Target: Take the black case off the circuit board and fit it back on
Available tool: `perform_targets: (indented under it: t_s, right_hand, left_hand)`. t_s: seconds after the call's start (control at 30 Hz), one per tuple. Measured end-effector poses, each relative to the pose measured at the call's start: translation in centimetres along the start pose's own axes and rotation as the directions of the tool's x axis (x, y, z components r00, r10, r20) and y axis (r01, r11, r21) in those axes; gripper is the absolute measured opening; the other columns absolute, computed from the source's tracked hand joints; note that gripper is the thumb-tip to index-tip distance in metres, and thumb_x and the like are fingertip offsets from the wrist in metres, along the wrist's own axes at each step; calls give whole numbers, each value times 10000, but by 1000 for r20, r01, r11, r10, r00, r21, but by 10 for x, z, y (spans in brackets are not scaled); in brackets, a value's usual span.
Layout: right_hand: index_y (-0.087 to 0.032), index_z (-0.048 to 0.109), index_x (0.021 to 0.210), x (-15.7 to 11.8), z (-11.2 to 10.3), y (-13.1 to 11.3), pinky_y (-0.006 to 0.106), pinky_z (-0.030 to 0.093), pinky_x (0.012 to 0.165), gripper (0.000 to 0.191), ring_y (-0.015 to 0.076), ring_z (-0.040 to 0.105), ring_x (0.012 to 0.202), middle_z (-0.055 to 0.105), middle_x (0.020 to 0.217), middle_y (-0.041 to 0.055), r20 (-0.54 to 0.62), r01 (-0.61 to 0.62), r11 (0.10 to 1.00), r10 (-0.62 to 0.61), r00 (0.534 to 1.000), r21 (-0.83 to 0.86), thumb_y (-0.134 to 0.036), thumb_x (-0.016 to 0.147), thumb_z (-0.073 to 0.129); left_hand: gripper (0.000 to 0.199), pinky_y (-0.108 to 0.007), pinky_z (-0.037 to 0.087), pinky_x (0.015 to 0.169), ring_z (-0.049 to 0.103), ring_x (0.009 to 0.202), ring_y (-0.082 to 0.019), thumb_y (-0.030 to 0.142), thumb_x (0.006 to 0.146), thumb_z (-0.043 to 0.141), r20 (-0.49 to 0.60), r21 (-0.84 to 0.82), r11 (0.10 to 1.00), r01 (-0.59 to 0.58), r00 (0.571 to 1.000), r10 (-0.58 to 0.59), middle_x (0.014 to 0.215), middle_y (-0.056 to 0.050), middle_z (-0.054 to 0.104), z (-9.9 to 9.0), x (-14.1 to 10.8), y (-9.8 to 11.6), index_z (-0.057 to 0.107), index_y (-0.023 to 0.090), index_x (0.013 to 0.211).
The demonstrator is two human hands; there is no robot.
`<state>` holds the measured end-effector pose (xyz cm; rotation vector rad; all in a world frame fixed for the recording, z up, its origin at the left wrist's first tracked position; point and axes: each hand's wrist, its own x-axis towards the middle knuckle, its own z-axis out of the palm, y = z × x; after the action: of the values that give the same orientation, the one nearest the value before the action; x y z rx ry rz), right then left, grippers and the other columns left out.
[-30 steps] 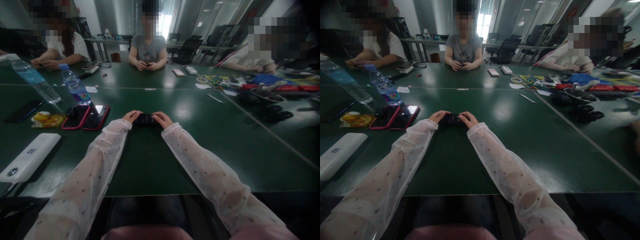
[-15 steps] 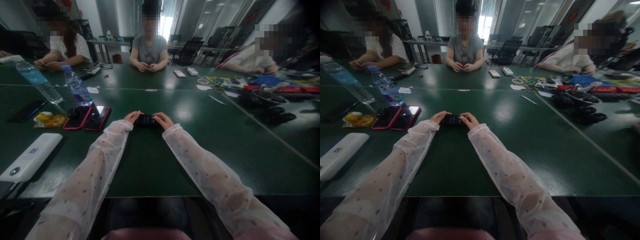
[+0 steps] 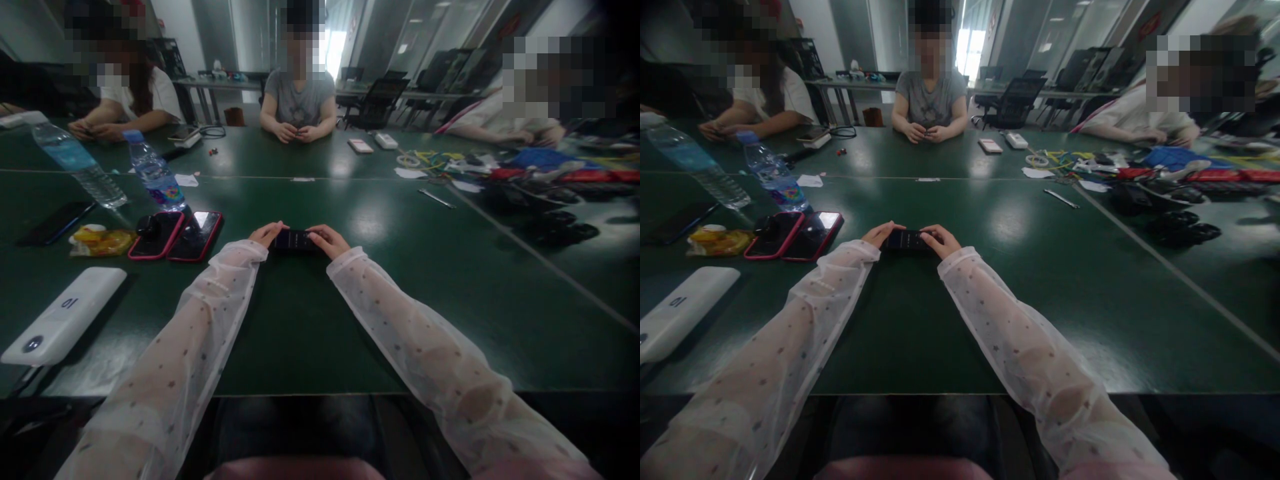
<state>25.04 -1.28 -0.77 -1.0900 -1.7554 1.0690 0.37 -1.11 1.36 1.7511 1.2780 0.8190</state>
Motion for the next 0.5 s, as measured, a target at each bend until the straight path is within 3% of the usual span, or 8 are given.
perform_targets:
  t_s: [0.23,0.5]
  right_hand:
    - [-239,625,1017,-3,1,-14,418,513,885,486,212,662,904,694,910,43,9,-38,987,37,999,157,-612,715,701]
    - [-230,625,1027,-2,-2,-11,435,506,939,466,218,665,976,705,977,62,23,-61,973,57,998,222,-579,731,713]
  left_hand:
    - [668,-402,403,1019,604,1108,-272,733,873,350,-3,-32,999,-12,1000,12,1199,-66,669,0,1,-2,678,229,1165]
    - [678,-394,421,989,598,1106,-270,716,878,366,26,-47,997,-69,997,70,1204,-102,647,-1,-1,1,659,182,1177]
